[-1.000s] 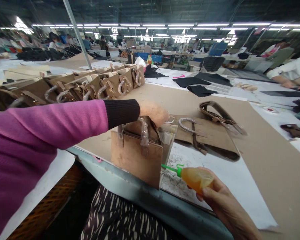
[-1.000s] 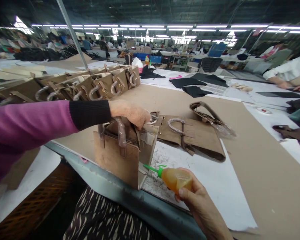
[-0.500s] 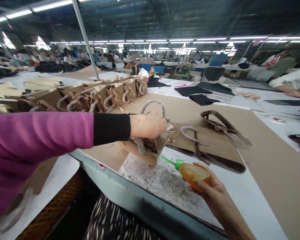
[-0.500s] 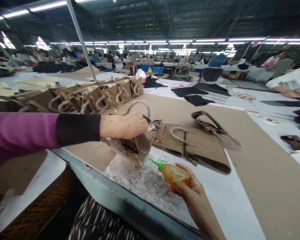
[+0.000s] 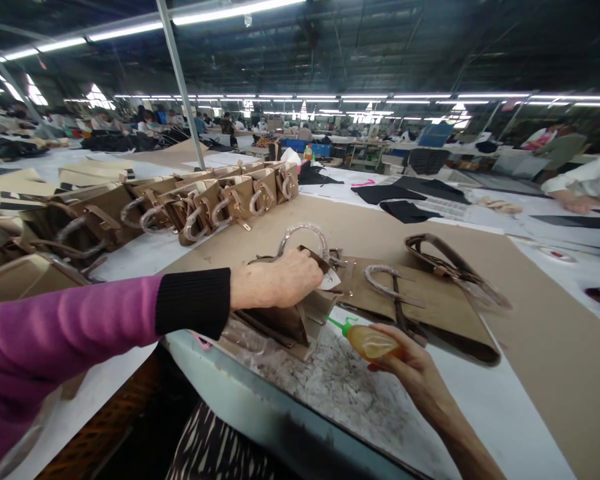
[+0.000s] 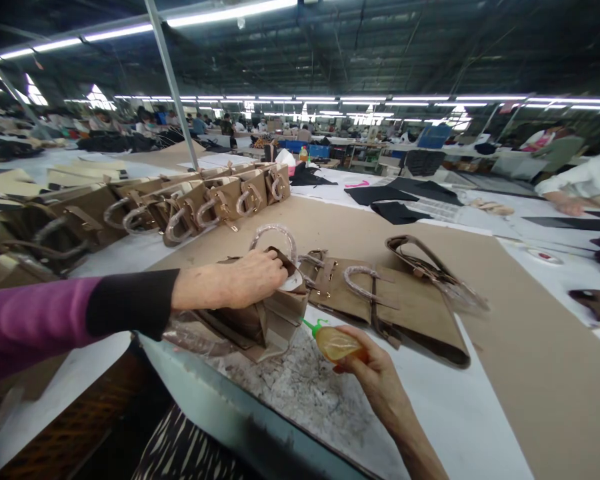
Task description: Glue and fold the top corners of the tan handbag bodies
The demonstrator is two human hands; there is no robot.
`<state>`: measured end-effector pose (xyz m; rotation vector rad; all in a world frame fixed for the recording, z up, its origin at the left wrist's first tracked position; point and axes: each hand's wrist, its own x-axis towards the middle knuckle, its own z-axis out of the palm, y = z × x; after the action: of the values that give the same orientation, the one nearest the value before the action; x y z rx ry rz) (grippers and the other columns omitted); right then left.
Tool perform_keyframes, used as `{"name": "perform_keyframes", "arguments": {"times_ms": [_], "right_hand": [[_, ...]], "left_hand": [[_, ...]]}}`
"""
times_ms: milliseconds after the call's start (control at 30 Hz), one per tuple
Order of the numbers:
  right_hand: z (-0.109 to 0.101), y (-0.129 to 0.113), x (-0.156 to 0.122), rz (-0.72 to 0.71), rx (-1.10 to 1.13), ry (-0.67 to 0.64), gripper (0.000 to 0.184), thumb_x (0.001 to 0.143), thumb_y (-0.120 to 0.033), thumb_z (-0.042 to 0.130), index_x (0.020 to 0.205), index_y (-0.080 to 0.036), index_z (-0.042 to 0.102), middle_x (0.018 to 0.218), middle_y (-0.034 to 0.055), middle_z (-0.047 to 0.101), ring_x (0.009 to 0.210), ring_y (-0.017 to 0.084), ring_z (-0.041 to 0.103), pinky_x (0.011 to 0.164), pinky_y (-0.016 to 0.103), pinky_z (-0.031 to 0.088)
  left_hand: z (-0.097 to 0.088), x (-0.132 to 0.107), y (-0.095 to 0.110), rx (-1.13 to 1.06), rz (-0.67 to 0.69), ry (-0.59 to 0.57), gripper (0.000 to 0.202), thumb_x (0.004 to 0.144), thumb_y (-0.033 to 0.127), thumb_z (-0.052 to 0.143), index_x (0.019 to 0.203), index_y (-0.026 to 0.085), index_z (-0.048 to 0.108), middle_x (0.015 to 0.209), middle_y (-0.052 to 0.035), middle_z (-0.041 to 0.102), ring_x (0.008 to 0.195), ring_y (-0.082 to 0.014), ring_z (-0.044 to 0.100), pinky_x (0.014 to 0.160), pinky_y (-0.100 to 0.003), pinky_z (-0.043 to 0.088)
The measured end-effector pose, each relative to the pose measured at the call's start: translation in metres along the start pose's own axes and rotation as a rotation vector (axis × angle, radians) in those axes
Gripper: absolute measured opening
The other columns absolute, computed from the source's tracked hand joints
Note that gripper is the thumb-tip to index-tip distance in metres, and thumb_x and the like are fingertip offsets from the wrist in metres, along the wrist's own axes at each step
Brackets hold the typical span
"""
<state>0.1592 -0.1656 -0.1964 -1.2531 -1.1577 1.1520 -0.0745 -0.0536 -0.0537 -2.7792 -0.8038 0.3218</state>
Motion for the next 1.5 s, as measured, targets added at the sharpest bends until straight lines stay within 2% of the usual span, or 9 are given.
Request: {"name": "perform_keyframes", "arguments": {"times_ms": [133,300,600,767,1000,1233,1500], "right_hand": [[0.0,0.0,0.006,-0.004,-0.029,-0.04,0.033,0.073,-0.029,0.072,0.104,-0.022,0.067,0.097,0.006,0.069,0.075,0.025,0.063,0.062,0.037,0.056],[-0.002,0.001,0.01,0.017,-0.043,-0.075,0.033,0.073,-0.031,0.072,0.104,-0.02,0.067,0.093,0.0067,0.069,0.073,0.026,0.063,0.06,0.038,0.056],[-0.013,0.008,0.008,0.157,0.02,-0.128,0.037,0.067,-0.028,0.073,0.103,-0.019,0.067,0.091,0.0071,0.068,0.075,0.027,0.062,0.057,0.036,0.056],[-0.017,0.012,0.002,0.23,0.06,-0.14,0.037,0.065,-0.024,0.072,0.102,-0.02,0.067,0.089,0.0061,0.068,0.075,0.026,0.062,0.056,0.034,0.055],[-0.018,0.025,-0.009,0.268,0.166,-0.1,0.039,0.069,-0.029,0.073,0.107,-0.021,0.064,0.095,0.0076,0.068,0.079,0.026,0.061,0.056,0.033,0.052],[-0.013,0.024,-0.016,0.307,0.202,-0.081,0.04,0.068,-0.028,0.075,0.105,-0.02,0.065,0.094,0.0084,0.068,0.077,0.027,0.062,0.053,0.031,0.051],[-0.006,0.023,-0.025,0.323,0.265,-0.094,0.042,0.065,-0.032,0.079,0.103,-0.021,0.067,0.093,0.0082,0.068,0.076,0.025,0.061,0.05,0.028,0.049]], "left_hand": [[0.01,-0.004,0.0,-0.005,0.008,0.044,0.014,0.078,0.01,0.053,0.087,0.01,0.064,0.091,-0.0143,0.066,0.089,-0.0271,0.059,0.074,-0.038,0.046],[0.011,-0.008,0.004,-0.009,0.01,0.051,0.016,0.075,0.008,0.054,0.089,0.008,0.063,0.092,-0.0155,0.065,0.091,-0.0276,0.057,0.076,-0.038,0.045],[0.023,-0.024,0.012,0.012,-0.027,0.106,0.017,0.073,0.011,0.058,0.089,0.011,0.06,0.091,-0.0139,0.062,0.088,-0.0271,0.054,0.073,-0.038,0.043],[0.028,-0.032,0.017,0.013,-0.003,0.133,0.018,0.073,0.014,0.059,0.091,0.011,0.058,0.089,-0.0123,0.06,0.085,-0.0252,0.052,0.074,-0.038,0.043],[0.03,-0.046,0.026,-0.008,-0.024,0.117,0.022,0.071,0.015,0.059,0.093,0.012,0.056,0.094,-0.0124,0.059,0.086,-0.0259,0.05,0.074,-0.04,0.044],[0.034,-0.057,0.034,-0.037,-0.044,0.068,0.026,0.066,0.015,0.062,0.091,0.013,0.055,0.096,-0.0124,0.058,0.09,-0.0271,0.05,0.077,-0.041,0.044],[0.044,-0.061,0.038,0.004,-0.065,0.133,0.025,0.069,0.015,0.063,0.092,0.012,0.054,0.096,-0.0114,0.059,0.092,-0.0268,0.051,0.079,-0.04,0.044]]}}
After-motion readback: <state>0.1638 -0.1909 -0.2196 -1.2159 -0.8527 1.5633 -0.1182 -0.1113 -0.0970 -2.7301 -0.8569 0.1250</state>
